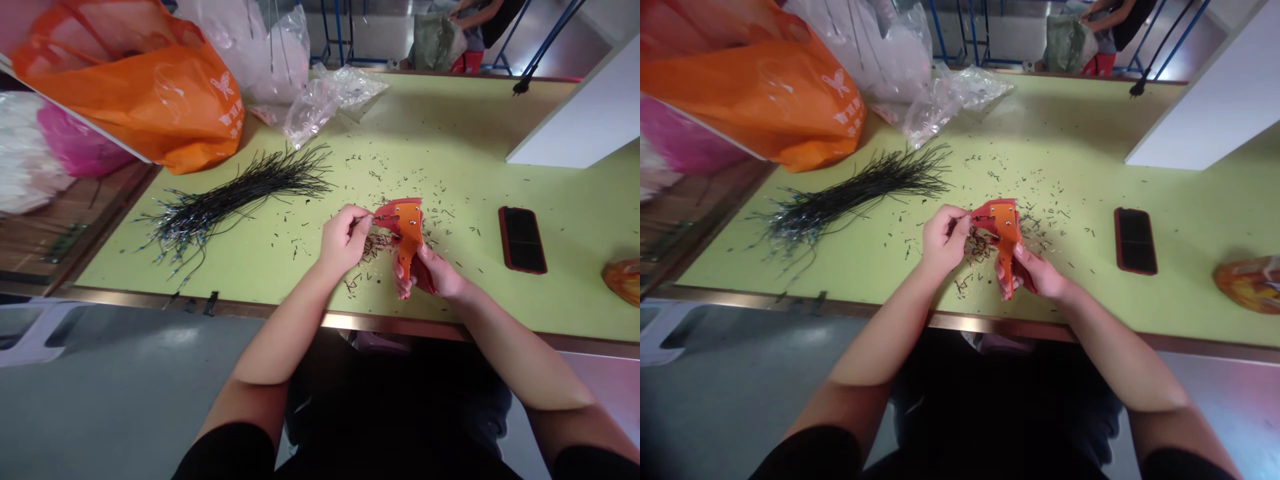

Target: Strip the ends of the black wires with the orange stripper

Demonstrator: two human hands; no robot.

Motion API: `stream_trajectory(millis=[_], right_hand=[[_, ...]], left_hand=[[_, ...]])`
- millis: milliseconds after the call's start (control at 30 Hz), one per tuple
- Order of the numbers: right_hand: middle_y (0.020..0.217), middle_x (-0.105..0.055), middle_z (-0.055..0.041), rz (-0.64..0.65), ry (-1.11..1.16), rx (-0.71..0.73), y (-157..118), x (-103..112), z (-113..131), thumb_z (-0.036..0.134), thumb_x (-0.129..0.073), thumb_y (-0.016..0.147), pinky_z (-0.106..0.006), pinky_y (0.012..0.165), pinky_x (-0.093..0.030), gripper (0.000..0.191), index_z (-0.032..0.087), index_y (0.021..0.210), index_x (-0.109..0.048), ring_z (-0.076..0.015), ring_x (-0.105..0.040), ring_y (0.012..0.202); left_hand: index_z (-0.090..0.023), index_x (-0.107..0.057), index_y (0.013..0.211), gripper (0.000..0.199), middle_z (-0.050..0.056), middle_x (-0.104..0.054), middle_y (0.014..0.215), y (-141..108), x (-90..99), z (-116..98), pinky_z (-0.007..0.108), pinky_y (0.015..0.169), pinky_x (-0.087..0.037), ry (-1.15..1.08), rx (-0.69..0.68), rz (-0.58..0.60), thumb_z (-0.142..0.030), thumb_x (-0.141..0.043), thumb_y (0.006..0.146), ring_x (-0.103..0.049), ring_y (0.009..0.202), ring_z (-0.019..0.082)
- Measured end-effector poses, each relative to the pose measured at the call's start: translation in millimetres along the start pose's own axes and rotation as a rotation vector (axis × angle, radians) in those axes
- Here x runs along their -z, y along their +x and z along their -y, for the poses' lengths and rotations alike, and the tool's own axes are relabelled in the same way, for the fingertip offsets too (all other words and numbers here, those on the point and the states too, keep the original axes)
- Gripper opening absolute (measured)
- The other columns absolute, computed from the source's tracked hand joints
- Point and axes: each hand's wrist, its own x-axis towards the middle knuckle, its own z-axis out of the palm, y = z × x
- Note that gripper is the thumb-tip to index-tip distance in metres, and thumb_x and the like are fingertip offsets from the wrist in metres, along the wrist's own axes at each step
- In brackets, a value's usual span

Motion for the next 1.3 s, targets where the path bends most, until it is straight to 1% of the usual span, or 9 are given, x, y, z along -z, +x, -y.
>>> stream_trajectory(millis=[133, 300, 467, 600, 800, 900, 1067, 1167, 1300], right_hand=[[0.055, -0.056, 0.0035, -0.057, 0.004, 0.009, 2, -5, -1, 0.088, -0.060, 0.092, -0.027, 0.047, -0.052, 0.071, 0.019, 0.079, -0.062, -0.0138, -0.057, 0.045], [0.048, -0.045, 0.0078, -0.139, -0.041, 0.031, 5, -12, -6, 0.092, -0.060, 0.088, -0.027, 0.041, -0.044, 0.072, 0.022, 0.072, -0.054, -0.0116, -0.044, 0.038], [0.048, -0.043, 0.0084, -0.224, -0.119, 0.100, 3, -18, -15, 0.088, -0.062, 0.090, -0.025, 0.038, -0.036, 0.068, 0.023, 0.071, -0.053, -0.0103, -0.039, 0.037], [0.051, -0.044, 0.0078, -0.220, -0.147, 0.165, 3, -23, -18, 0.086, -0.065, 0.090, -0.025, 0.037, -0.033, 0.067, 0.023, 0.070, -0.051, -0.0097, -0.038, 0.038], [0.056, -0.049, 0.0058, -0.155, -0.159, 0.206, 4, -25, -17, 0.086, -0.067, 0.088, -0.025, 0.043, -0.038, 0.066, 0.022, 0.078, -0.057, -0.0111, -0.043, 0.044], [0.062, -0.054, 0.0024, -0.114, -0.155, 0.215, 4, -24, -19, 0.091, -0.060, 0.089, -0.026, 0.047, -0.042, 0.071, 0.020, 0.085, -0.063, -0.0133, -0.052, 0.050], [0.074, -0.066, -0.0055, -0.121, -0.106, 0.176, 3, -23, -20, 0.105, -0.038, 0.083, -0.032, 0.057, -0.052, 0.094, 0.019, 0.100, -0.072, -0.0198, -0.064, 0.062], [0.081, -0.068, -0.0071, -0.130, -0.083, 0.148, 3, -24, -19, 0.107, -0.039, 0.080, -0.035, 0.062, -0.056, 0.099, 0.020, 0.112, -0.075, -0.0226, -0.068, 0.068], [0.084, -0.069, -0.0073, -0.158, -0.090, 0.119, 2, -25, -17, 0.105, -0.042, 0.081, -0.035, 0.067, -0.060, 0.098, 0.021, 0.120, -0.074, -0.0246, -0.073, 0.076]], left_hand=[[-0.021, -0.066, 0.095, 0.031, -0.003, -0.065, 0.067, 0, 0.1, 2, 0.024, 0.056, -0.045, 0.042, 0.024, 0.032, -0.045, -0.053, 0.111, -0.057, 0.056, 0.011], [-0.023, -0.066, 0.096, 0.023, -0.004, -0.065, 0.066, 1, 1.1, 3, 0.025, 0.057, -0.043, 0.112, 0.045, 0.077, -0.037, -0.053, 0.110, -0.057, 0.055, 0.011], [-0.023, -0.066, 0.097, 0.021, -0.004, -0.067, 0.067, 1, 2.9, 2, 0.026, 0.059, -0.044, 0.165, 0.027, 0.089, -0.032, -0.052, 0.108, -0.058, 0.056, 0.012], [-0.023, -0.065, 0.094, 0.022, -0.004, -0.067, 0.067, 1, 3.2, 0, 0.025, 0.059, -0.045, 0.158, 0.011, 0.056, -0.033, -0.051, 0.108, -0.059, 0.056, 0.012], [-0.022, -0.066, 0.097, 0.026, -0.003, -0.070, 0.070, 0, 3.5, 0, 0.025, 0.061, -0.047, 0.152, 0.020, 0.044, -0.037, -0.049, 0.110, -0.062, 0.060, 0.012], [-0.022, -0.067, 0.098, 0.026, -0.002, -0.072, 0.072, 1, 3.1, 1, 0.025, 0.060, -0.047, 0.132, 0.032, 0.055, -0.037, -0.050, 0.110, -0.064, 0.060, 0.012], [-0.022, -0.066, 0.096, 0.025, -0.003, -0.070, 0.068, 1, 1.9, 0, 0.024, 0.058, -0.045, 0.123, 0.060, 0.047, -0.037, -0.051, 0.110, -0.062, 0.056, 0.011], [-0.022, -0.066, 0.094, 0.026, -0.004, -0.068, 0.065, 1, 1.1, -1, 0.023, 0.057, -0.045, 0.116, 0.060, 0.027, -0.038, -0.051, 0.110, -0.061, 0.055, 0.011], [-0.023, -0.066, 0.094, 0.025, -0.005, -0.067, 0.065, 1, 1.0, 0, 0.023, 0.057, -0.045, 0.117, 0.047, 0.030, -0.037, -0.053, 0.109, -0.059, 0.054, 0.010]])
